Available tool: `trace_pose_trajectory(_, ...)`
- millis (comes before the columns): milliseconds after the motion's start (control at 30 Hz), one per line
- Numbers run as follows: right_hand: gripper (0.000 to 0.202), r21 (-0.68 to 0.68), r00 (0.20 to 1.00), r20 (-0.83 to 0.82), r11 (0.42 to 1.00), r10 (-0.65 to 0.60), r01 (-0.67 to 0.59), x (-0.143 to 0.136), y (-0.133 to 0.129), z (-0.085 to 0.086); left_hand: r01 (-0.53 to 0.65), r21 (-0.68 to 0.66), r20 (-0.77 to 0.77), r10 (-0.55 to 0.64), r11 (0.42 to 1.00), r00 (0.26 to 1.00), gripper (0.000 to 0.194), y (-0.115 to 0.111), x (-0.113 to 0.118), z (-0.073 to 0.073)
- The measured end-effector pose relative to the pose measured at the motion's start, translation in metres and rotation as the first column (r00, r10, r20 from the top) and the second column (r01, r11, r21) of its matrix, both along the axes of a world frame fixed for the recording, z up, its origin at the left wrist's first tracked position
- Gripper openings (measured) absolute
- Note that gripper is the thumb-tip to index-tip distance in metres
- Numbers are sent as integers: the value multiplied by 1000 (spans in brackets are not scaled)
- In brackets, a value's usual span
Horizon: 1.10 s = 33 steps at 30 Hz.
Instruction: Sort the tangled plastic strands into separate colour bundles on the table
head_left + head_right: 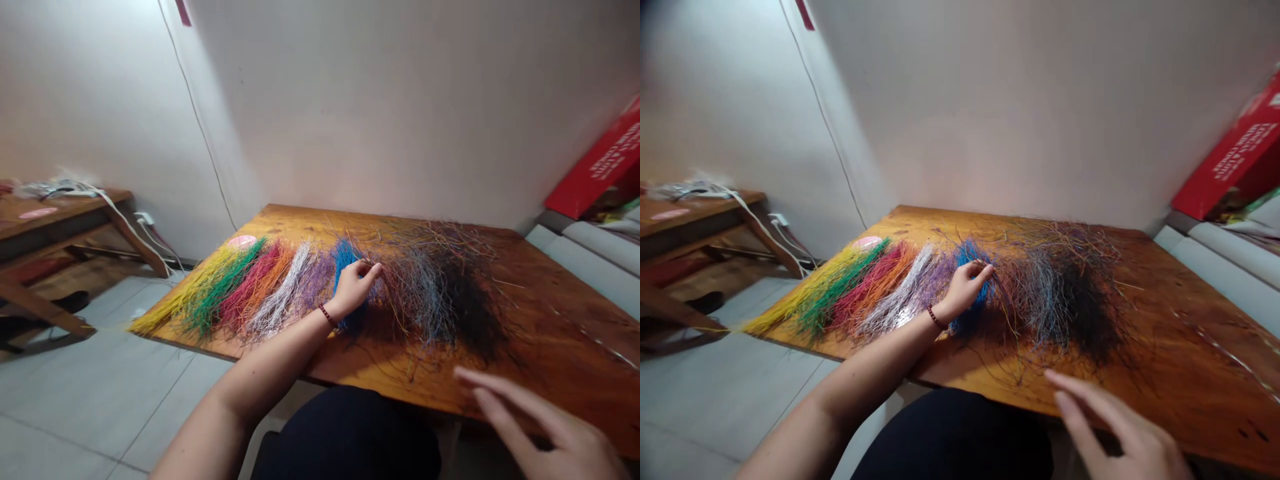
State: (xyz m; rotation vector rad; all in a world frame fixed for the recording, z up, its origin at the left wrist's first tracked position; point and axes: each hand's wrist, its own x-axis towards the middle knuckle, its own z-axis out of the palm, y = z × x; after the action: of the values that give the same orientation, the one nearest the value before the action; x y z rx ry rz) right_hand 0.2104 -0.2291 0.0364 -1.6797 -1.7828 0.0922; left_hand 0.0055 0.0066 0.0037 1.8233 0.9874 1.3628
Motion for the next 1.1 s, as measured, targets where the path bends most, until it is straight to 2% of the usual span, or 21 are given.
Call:
trace_pose_trajectory(67,50,106,966,12,961,-259,256,15,9,-29,-4,-2,-1,4,1000,1000,42,1,0,0)
trace_pose_trajectory(133,67,182,923,53,912,-382,367,18,17,-66,-9,-7,-9,9,1000,1000,42,0,0,0)
trace_pose_trajectory(200,74,175,863,129,868,-488,465,11,19,-97,-6,-3,-15,6,1000,1000,42,0,1,-1)
trace_pose_trajectory(267,65,142,819,215,847,-532,512,-1,19,-114,7,12,-7,-7,1000,1000,41,-1,2,-1)
trace_pose_trajectory(333,56,119,803,253,841,-539,527,-9,19,-118,22,16,14,-22,1000,1000,39,-1,2,0)
trace_pose_trajectory(433,51,148,811,232,844,-537,516,-5,24,-113,39,17,52,-40,999,998,37,-1,3,1)
trace_pose_trajectory(567,48,369,812,100,780,-575,506,22,39,-103,38,30,66,-40,999,997,37,-2,3,2)
trace_pose_trajectory(633,42,460,842,72,767,-535,448,30,47,-89,45,27,73,-47,999,996,38,-2,3,3)
trace_pose_trajectory(700,33,521,890,57,774,-453,360,29,57,-64,58,14,81,-59,998,995,38,-3,4,2)
trace_pose_trajectory(800,24,574,963,-52,781,-264,246,8,81,-15,60,-6,72,-59,998,996,37,-4,4,3)
trace_pose_trajectory(867,24,538,992,-107,835,-66,114,-15,108,12,50,-14,59,-49,999,997,38,-3,3,3)
trace_pose_trajectory(900,24,490,993,-116,871,30,31,-26,125,20,50,-17,59,-49,999,997,38,-2,2,4)
trace_pose_trajectory(967,26,404,974,-154,911,163,-88,-45,159,23,53,-26,78,-51,998,996,37,1,1,4)
trace_pose_trajectory(1033,27,328,957,-191,933,218,-147,-57,187,12,53,-39,108,-49,998,993,36,4,-1,4)
trace_pose_trajectory(1100,28,241,948,-220,954,230,-176,-60,205,-5,56,-53,132,-49,997,990,35,7,-1,3)
